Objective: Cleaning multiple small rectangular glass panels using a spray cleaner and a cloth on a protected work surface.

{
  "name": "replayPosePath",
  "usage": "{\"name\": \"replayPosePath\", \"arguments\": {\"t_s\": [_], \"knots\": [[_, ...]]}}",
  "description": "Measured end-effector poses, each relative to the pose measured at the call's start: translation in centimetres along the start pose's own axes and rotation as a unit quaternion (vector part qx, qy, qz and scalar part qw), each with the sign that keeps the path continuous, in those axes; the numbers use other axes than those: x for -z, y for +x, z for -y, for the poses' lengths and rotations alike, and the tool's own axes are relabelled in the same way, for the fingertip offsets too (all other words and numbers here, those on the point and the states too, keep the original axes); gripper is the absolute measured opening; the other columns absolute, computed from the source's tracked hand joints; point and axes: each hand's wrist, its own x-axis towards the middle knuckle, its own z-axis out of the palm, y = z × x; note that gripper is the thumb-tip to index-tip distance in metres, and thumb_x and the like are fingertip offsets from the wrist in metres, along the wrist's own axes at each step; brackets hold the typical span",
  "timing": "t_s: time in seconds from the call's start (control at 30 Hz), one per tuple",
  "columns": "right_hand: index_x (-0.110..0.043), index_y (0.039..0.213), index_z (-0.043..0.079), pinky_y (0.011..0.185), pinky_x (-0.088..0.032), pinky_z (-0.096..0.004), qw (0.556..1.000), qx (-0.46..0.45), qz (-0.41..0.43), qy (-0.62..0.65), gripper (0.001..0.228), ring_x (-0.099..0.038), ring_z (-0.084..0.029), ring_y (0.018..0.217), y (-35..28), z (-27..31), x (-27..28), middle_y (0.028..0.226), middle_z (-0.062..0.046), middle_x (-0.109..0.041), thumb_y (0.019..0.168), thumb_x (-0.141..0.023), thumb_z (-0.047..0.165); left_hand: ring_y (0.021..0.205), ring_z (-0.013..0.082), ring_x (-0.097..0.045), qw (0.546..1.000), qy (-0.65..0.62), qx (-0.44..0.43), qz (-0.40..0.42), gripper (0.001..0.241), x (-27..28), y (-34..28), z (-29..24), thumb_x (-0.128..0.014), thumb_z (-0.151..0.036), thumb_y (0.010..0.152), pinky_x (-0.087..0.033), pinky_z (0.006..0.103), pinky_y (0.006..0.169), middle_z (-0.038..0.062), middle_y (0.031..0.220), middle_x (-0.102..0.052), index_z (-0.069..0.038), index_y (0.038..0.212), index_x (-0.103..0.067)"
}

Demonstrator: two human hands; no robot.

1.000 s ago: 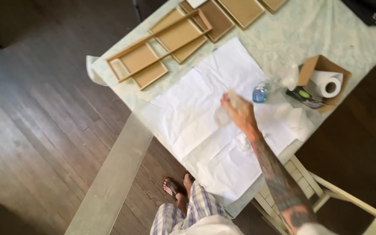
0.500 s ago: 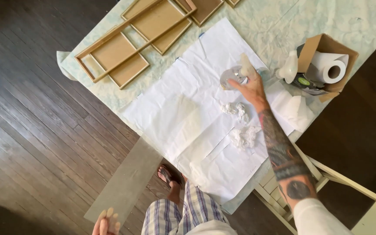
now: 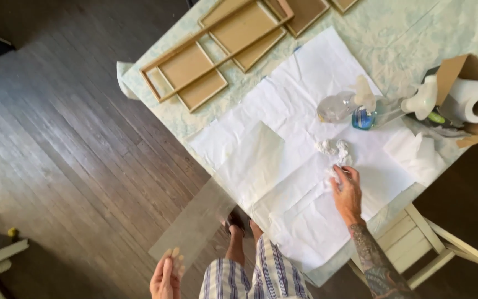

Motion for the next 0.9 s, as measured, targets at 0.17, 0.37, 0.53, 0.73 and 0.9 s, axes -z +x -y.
{"name": "replayPosePath", "arguments": {"t_s": [0.17,0.37,0.53,0.73,0.9], "knots": [[-0.058,0.129,0.008,0.099,-0.048,-0.037,0.991,-0.026,0.054,0.119,0.041,-0.067,-0.027,0.117,9.0,9.7,-3.5,0.126,-0.009,-0.07,0.092,-0.07,0.021,0.114,0.0336,-0.067,0.998,0.0,0.035,-0.043,0.038,-0.8,0.2,-0.4,-0.059,-0.011,0.102,-0.054,0.0408,0.096,0.027,0.129,-0.069,0.007,0.135,-0.063],[-0.069,0.109,0.004,0.093,-0.051,-0.042,0.986,0.151,-0.022,0.062,0.017,-0.061,-0.031,0.109,15.5,13.3,-11.1,0.112,-0.012,-0.058,0.094,-0.071,0.009,0.131,0.043,-0.058,0.996,-0.041,0.079,-0.005,0.058,-1.8,-1.4,-2.7,-0.036,-0.024,0.104,-0.048,0.0481,0.103,0.034,0.145,-0.058,0.012,0.146,-0.052],[-0.072,0.121,0.003,0.099,-0.044,-0.05,0.959,0.264,-0.061,-0.087,0.033,-0.058,-0.037,0.109,14.2,13.3,-13.7,0.125,-0.015,-0.064,0.089,-0.072,0.009,0.118,0.0377,-0.066,0.993,-0.028,0.103,-0.054,0.032,-4.9,-4.0,-6.4,-0.045,-0.018,0.109,-0.053,0.043,0.095,0.029,0.141,-0.066,-0.002,0.133,-0.058],[-0.068,0.126,-0.006,0.099,-0.051,-0.043,0.968,0.241,-0.007,-0.064,0.032,-0.056,-0.036,0.114,12.4,14.9,-14.1,0.127,-0.017,-0.059,0.095,-0.062,-0.005,0.128,0.0351,-0.065,0.995,-0.038,0.088,-0.003,0.036,-3.7,-3.5,-5.4,-0.049,-0.022,0.105,-0.052,0.0405,0.101,0.026,0.146,-0.065,-0.005,0.135,-0.058],[-0.066,0.134,-0.002,0.093,-0.058,-0.038,0.968,0.243,0.023,-0.052,0.038,-0.061,-0.033,0.117,5.7,18.6,-15.8,0.134,-0.021,-0.066,0.095,-0.066,-0.003,0.122,0.0267,-0.065,0.997,-0.051,0.054,0.007,0.037,-2.5,-2.1,-4.0,-0.054,-0.022,0.104,-0.052,0.0375,0.097,0.014,0.14,-0.068,-0.005,0.135,-0.064]]}}
